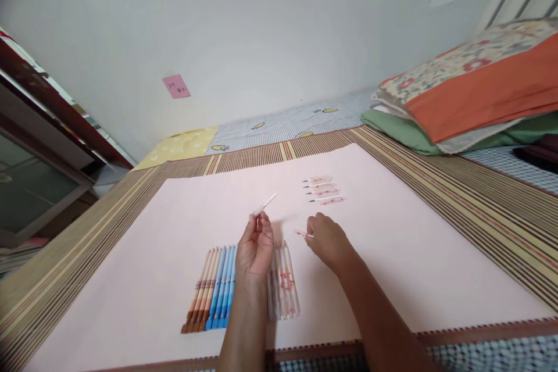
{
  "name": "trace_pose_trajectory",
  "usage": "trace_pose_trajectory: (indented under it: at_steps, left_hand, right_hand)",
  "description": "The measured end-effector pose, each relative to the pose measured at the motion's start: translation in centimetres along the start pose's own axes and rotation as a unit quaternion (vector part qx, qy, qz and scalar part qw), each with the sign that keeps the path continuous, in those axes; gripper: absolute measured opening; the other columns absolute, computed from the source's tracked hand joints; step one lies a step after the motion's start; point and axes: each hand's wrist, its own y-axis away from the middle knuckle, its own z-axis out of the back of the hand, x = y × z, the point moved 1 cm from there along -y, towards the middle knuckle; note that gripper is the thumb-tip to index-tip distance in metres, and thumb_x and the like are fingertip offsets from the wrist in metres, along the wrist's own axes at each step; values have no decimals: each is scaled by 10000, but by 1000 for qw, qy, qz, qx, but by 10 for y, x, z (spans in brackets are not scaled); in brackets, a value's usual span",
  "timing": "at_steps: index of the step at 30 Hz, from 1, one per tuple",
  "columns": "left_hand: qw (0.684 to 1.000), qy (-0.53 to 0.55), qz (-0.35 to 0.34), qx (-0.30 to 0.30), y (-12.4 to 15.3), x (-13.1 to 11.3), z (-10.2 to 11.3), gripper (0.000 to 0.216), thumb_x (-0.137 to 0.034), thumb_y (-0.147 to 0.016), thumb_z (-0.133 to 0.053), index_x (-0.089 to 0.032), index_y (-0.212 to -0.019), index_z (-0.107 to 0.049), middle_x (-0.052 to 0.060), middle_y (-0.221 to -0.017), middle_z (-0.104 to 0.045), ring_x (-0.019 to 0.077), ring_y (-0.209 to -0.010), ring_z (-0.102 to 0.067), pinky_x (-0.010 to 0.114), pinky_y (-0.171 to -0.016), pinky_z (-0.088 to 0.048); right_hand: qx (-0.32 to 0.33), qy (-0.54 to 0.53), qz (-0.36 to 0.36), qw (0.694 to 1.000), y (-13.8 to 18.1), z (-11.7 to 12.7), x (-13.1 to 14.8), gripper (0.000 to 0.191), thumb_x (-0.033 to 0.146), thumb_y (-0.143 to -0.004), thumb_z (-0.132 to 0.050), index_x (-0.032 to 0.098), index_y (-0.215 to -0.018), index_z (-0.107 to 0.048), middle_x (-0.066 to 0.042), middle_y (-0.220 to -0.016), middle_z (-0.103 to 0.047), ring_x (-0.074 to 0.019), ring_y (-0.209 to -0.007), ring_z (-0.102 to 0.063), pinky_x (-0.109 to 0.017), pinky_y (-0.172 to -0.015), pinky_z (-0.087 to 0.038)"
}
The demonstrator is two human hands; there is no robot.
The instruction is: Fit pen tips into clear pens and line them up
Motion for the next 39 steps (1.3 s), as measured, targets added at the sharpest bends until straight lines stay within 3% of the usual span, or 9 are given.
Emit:
trace_pose_trajectory:
  at_steps: [4, 9, 13, 15, 22, 29, 39]
  left_hand:
    - [999, -25, -22, -5, -1, 1, 2, 173, -8, -941, -526, -99, -889, -664, 69, -825, -711, 120, -776, -721, 165, -679, -614]
    - [999, -26, -23, -17, 0, 2, 1, 153, -2, -941, -533, -86, -874, -641, 71, -809, -699, 115, -745, -717, 162, -668, -614]
    - [999, -23, -36, -22, 1, 4, 1, 166, 15, -934, -536, -79, -837, -632, 60, -774, -685, 107, -716, -707, 181, -696, -622]
    - [999, -25, -43, -21, 0, 5, 2, 173, 24, -930, -536, -74, -824, -632, 60, -768, -684, 108, -710, -706, 190, -708, -624]
    - [997, -49, -51, 0, -3, 6, 4, 209, 29, -922, -547, -85, -777, -644, 46, -746, -683, 94, -703, -699, 166, -701, -605]
    - [995, -73, -62, 32, -4, 5, 7, 222, 6, -907, -580, -100, -730, -662, 44, -694, -679, 90, -646, -677, 158, -649, -585]
    - [978, -176, -94, 54, -9, 3, 13, 175, -135, -792, -783, -112, -672, -658, 21, -605, -652, 68, -515, -603, 124, -504, -505]
  right_hand:
    - [-76, -132, -18, 988, -3, 3, -1, 100, 243, -801, -619, 220, -726, -558, -6, -711, -612, -157, -641, -522, -276, -599, -353]
    - [-162, -431, -9, 888, -7, 17, 1, 290, 472, -764, -720, 195, -839, -681, 3, -662, -607, -136, -567, -498, -272, -532, -395]
    - [-161, -540, -15, 826, -7, 23, 4, 303, 428, -707, -789, 185, -865, -701, 34, -587, -540, -107, -523, -439, -249, -486, -329]
    - [-155, -564, -11, 811, -6, 25, 5, 281, 403, -710, -791, 188, -867, -701, 37, -582, -535, -105, -527, -437, -247, -491, -313]
    - [-159, -495, 17, 854, 0, 32, 10, 253, 400, -725, -779, 187, -851, -727, 34, -604, -538, -105, -551, -427, -255, -521, -341]
    - [-149, -427, 61, 890, 3, 34, 7, 254, 416, -789, -747, 192, -906, -732, -29, -842, -690, -142, -702, -547, -268, -627, -424]
    - [-81, -323, 95, 938, 11, 47, 17, 237, 425, -856, -662, 208, -922, -732, -30, -848, -729, -158, -672, -590, -277, -606, -447]
